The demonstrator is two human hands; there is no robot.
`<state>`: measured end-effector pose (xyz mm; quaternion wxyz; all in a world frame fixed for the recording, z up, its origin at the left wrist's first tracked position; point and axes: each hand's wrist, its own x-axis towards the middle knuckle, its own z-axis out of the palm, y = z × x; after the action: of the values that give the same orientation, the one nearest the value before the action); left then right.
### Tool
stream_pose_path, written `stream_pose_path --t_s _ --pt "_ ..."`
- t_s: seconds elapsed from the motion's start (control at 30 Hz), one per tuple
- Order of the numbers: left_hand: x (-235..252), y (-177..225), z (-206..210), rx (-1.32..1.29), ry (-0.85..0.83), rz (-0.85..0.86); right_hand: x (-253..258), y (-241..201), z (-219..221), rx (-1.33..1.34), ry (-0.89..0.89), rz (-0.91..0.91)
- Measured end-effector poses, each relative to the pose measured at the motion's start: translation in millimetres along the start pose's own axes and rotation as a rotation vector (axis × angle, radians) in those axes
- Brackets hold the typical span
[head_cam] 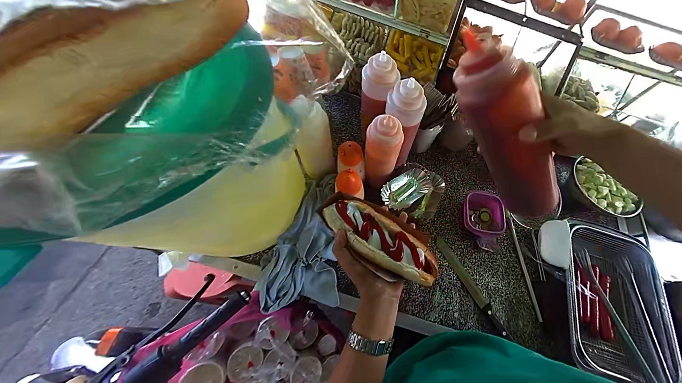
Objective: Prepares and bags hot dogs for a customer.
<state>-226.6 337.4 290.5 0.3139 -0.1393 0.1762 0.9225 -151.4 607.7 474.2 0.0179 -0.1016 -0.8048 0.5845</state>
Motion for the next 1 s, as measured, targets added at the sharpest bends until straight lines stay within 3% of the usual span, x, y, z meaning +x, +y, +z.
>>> stream_pose_path --t_s 0.1,0.17,0.27,0.47,0.6,0.77,0.9,1.0 --pt "-6 4 -4 0.006 0.021 -0.001 46 -38 17 0.271 0.297 -0.283" --pt "-11 4 -10 0.011 0.02 -0.004 89 -58 22 0.35 0.343 -0.445" --pt "-17 1 -17 0.027 0.025 0.0 149 -71 32 0.381 0.405 -0.534" --pt "-26 0 -30 0.041 0.07 -0.006 223 -41 78 -0.101 0.468 -0.333" --pt "-26 -2 -40 0.067 0.093 0.0 246 -10 108 -0.492 0.29 -0.099" --pt "-24 -9 -45 0.128 0.124 0.003 268 27 137 -0.617 0.1 0.124" --pt "-16 -17 -50 0.224 0.169 -0.017 250 11 127 -0.715 0.035 0.107" --pt "-9 -22 -47 0.37 0.227 0.062 185 -12 107 -0.678 0.135 -0.128"
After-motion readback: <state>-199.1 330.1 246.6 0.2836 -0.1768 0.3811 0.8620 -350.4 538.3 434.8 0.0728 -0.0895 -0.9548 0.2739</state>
